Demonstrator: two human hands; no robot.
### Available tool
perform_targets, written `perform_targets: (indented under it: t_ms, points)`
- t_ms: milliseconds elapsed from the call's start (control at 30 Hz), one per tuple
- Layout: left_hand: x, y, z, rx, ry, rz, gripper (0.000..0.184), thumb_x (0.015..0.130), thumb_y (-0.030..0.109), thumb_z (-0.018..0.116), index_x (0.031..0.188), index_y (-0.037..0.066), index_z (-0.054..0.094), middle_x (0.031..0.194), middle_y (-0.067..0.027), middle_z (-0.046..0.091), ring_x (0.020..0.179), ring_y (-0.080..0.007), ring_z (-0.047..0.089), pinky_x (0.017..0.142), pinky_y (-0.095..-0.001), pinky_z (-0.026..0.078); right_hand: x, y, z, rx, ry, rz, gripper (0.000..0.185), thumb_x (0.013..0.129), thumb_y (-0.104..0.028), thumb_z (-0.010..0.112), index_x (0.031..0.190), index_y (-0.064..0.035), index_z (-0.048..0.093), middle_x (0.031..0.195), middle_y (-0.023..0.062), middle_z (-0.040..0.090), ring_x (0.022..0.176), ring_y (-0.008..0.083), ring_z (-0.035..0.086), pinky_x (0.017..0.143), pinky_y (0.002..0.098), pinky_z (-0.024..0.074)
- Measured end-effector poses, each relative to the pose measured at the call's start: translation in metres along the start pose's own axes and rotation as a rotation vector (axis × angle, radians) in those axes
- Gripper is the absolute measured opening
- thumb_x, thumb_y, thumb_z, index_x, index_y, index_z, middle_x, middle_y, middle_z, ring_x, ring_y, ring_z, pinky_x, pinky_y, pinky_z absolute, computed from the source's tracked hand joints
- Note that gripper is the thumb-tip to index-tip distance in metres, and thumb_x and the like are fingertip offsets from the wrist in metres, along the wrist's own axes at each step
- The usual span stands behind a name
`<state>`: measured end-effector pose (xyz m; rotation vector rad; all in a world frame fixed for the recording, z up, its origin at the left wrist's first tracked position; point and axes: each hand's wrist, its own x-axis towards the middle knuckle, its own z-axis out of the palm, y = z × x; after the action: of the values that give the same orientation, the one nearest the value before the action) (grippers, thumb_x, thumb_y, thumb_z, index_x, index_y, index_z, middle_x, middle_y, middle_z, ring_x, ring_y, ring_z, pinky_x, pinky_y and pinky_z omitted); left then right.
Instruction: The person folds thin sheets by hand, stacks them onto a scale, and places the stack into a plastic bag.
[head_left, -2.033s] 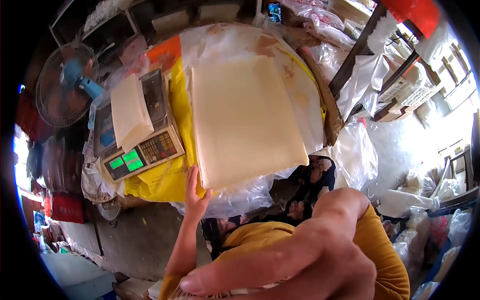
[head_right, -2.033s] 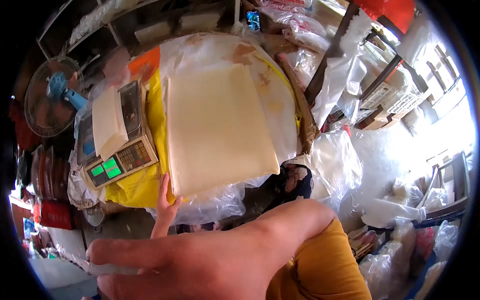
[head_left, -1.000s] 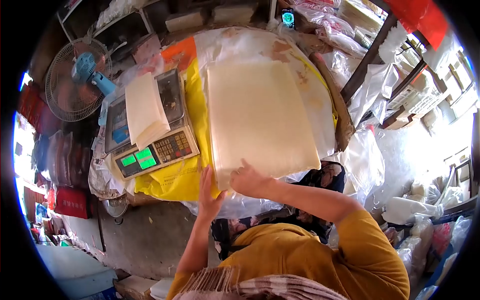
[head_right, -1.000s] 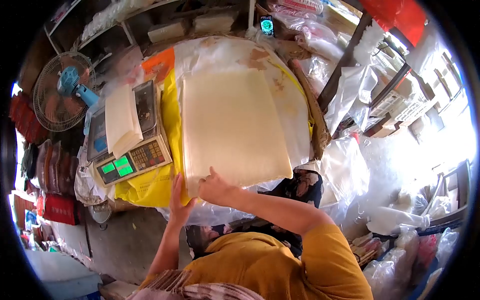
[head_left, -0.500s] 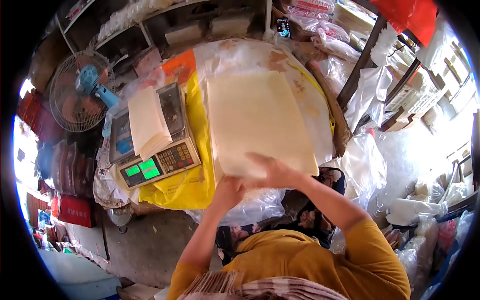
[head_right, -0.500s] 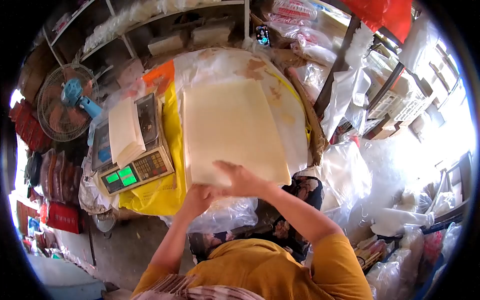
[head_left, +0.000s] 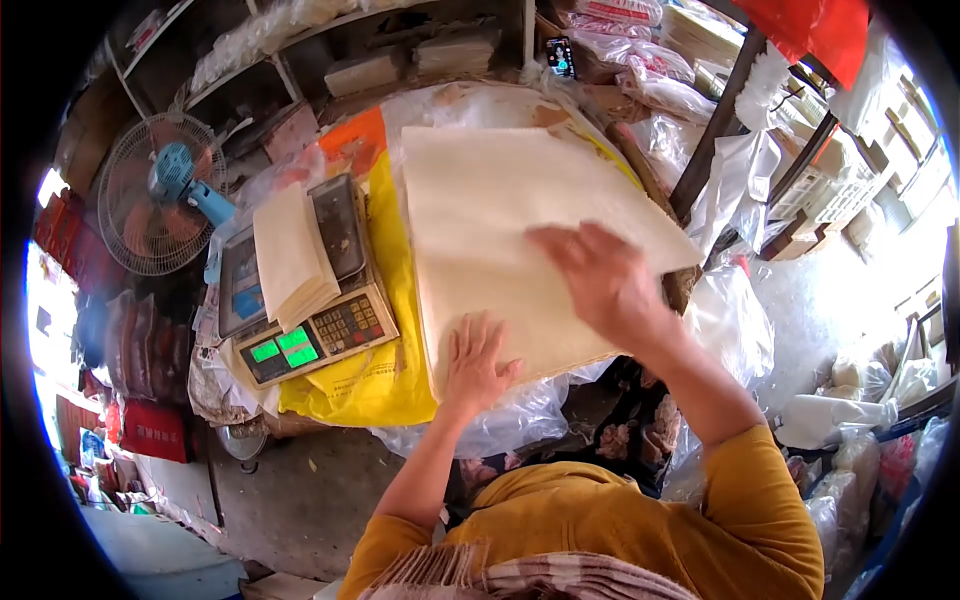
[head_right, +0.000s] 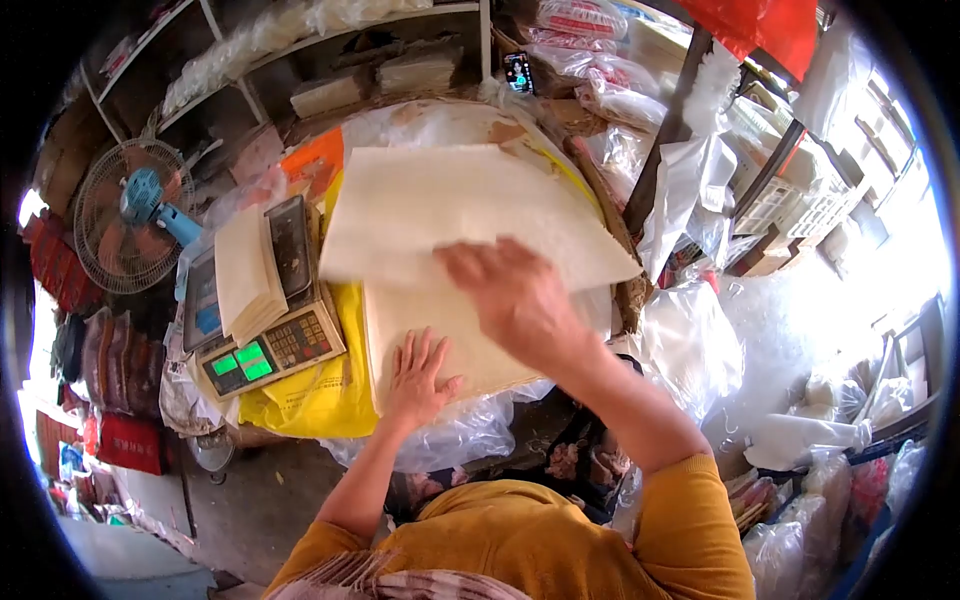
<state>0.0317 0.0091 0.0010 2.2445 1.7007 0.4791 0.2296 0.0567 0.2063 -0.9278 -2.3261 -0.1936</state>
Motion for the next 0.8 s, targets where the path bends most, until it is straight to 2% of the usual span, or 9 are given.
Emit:
perform_targets:
  t_ms: [133, 267, 300, 367, 433, 500, 600, 767, 800]
  points:
    - [0.006, -0.014, -0.01, -0.198, 0.21, 0.043, 0.057, 0.081, 0.031, 0.063, 0.128, 0.004, 0.044, 0.137, -0.0193, 0.041, 0.13, -0.0359, 0.033, 0.11, -0.0474, 0.022, -0.063, -0.01, 0.049, -0.006, -0.124, -0.09, 0.04, 0.075, 0.0, 0.054, 0.115, -0.0018, 0.055, 0.109, 0.0098, 0.06, 0.1, 0.0219, 0.061, 0.083, 0.0363, 0.0505]
    - [0.008, -0.054, -0.02, -0.205, 0.572, 0.234, 0.042, 0.077, 0.016, 0.068, 0.114, 0.0, 0.056, 0.129, -0.0176, 0.05, 0.12, -0.0295, 0.048, 0.103, -0.0438, 0.036, -0.103, -0.009, 0.055, 0.353, -0.428, 0.001, 0.042, 0.083, -0.006, 0.055, 0.125, -0.0052, 0.051, 0.112, 0.01, 0.062, 0.098, 0.0235, 0.063, 0.086, 0.0361, 0.05]
    - [0.002, -0.063, -0.031, -0.182, 0.41, 0.406, 0.025, 0.078, 0.006, 0.064, 0.103, -0.001, 0.063, 0.117, -0.0158, 0.059, 0.114, -0.024, 0.054, 0.096, -0.0367, 0.044, -0.103, -0.003, 0.046, 0.528, -0.49, 0.038, 0.041, 0.086, -0.008, 0.055, 0.127, -0.0067, 0.05, 0.112, 0.01, 0.062, 0.098, 0.0232, 0.063, 0.087, 0.0359, 0.0497]
    - [-0.004, -0.068, -0.041, -0.533, 0.183, 0.246, 0.021, 0.079, 0.002, 0.062, 0.1, 0.0, 0.065, 0.108, -0.014, 0.063, 0.108, -0.0212, 0.058, 0.091, -0.0322, 0.046, -0.094, 0.02, 0.018, 0.969, -0.676, 0.295, 0.038, 0.094, -0.015, 0.054, 0.131, -0.0117, 0.051, 0.115, 0.0084, 0.064, 0.1, 0.0212, 0.064, 0.091, 0.034, 0.048]
    - [-0.01, -0.065, -0.046, -0.92, 0.063, 0.059, 0.019, 0.081, -0.003, 0.059, 0.098, 0.001, 0.067, 0.096, -0.0082, 0.068, 0.091, -0.0167, 0.064, 0.084, -0.0283, 0.049, -0.112, 0.07, 0.012, 1.252, -0.462, 0.401, 0.038, 0.091, 0.001, 0.048, 0.128, -0.0054, 0.053, 0.118, 0.0076, 0.063, 0.109, 0.0157, 0.059, 0.098, 0.029, 0.0429]
    - [-0.009, -0.064, -0.051, -0.9, 0.101, -0.167, 0.018, 0.083, -0.001, 0.058, 0.098, 0.001, 0.067, 0.094, -0.0063, 0.068, 0.088, -0.014, 0.063, 0.081, -0.0271, 0.049, -0.127, 0.113, 0.007, 0.979, -0.446, 0.481, 0.048, 0.081, 0.009, 0.05, 0.128, 0.0008, 0.051, 0.118, 0.0089, 0.062, 0.113, 0.0181, 0.056, 0.098, 0.0288, 0.0414]
    - [0.003, -0.065, -0.051, -0.855, 0.134, -0.332, 0.018, 0.084, 0.004, 0.061, 0.1, -0.001, 0.066, 0.09, -0.0062, 0.069, 0.085, -0.0128, 0.063, 0.078, -0.0278, 0.049, -0.17, 0.142, 0.045, 1.347, -0.295, 0.631, 0.044, 0.081, 0.002, 0.057, 0.125, 0.001, 0.054, 0.118, 0.0078, 0.062, 0.11, 0.0155, 0.057, 0.097, 0.0269, 0.0412]
    - [0.04, -0.073, -0.036, -0.842, 0.292, -0.454, 0.037, 0.083, 0.007, 0.063, 0.119, 0.002, 0.055, 0.105, -0.013, 0.064, 0.094, -0.0199, 0.062, 0.08, -0.0321, 0.048, -0.133, 0.137, 0.119, 0.696, -0.118, 0.945, 0.026, 0.082, -0.016, 0.065, 0.103, -0.002, 0.061, 0.087, 0.0065, 0.066, 0.082, 0.0153, 0.063, 0.072, 0.0299, 0.0486]
    - [0.043, -0.064, -0.039, -0.546, 0.387, -0.392, 0.042, 0.082, 0.007, 0.064, 0.122, 0.003, 0.052, 0.112, -0.0149, 0.06, 0.099, -0.0228, 0.06, 0.082, -0.0341, 0.047, -0.123, 0.138, 0.129, 0.605, -0.088, 0.957, 0.025, 0.082, -0.017, 0.066, 0.101, -0.0025, 0.061, 0.083, 0.0086, 0.066, 0.079, 0.0179, 0.064, 0.069, 0.0316, 0.0488]
